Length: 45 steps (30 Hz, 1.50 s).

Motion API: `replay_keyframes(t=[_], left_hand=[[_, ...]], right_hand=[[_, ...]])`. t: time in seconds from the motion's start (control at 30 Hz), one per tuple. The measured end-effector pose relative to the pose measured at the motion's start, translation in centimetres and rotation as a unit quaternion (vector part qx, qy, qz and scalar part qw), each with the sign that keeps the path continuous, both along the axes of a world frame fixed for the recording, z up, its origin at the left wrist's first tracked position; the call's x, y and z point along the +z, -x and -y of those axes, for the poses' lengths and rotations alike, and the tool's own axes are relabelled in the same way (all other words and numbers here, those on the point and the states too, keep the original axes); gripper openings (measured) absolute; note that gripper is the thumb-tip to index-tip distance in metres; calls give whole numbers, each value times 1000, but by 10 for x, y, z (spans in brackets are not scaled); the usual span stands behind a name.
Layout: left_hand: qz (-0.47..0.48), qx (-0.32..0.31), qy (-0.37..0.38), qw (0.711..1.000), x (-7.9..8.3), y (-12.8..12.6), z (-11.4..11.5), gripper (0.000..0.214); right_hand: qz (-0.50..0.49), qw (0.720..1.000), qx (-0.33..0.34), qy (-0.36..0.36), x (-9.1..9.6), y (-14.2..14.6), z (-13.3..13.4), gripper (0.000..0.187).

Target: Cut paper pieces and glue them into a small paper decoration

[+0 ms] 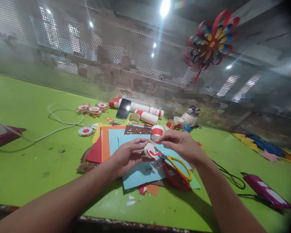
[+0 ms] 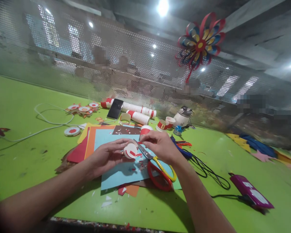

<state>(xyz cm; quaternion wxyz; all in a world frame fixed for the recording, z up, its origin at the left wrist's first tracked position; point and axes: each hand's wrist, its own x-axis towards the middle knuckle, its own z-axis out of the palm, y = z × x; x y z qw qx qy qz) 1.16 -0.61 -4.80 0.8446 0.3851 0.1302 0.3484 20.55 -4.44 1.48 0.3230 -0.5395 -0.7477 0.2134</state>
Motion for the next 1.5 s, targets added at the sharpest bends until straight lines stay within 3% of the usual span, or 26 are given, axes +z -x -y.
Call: replay_keyframes(t=[0.37,0.7,1.3,1.5], left_hand=[[-23,-19,3,1000,0,-1,1,17],[-36,-17,5,999,-5,-2,-1,21],[-37,-18,-1,999,-5,-2,-1,21],[-32,-23,-1,999,-4,-2,-2,20]], right_hand=[[74,997,37,0,-2,8,0,32],[71,997,40,12,-5,7,1,32],[170,984,-3,-60,-6,21,5,38],[192,977,-8,-86,-6,24,6,31]])
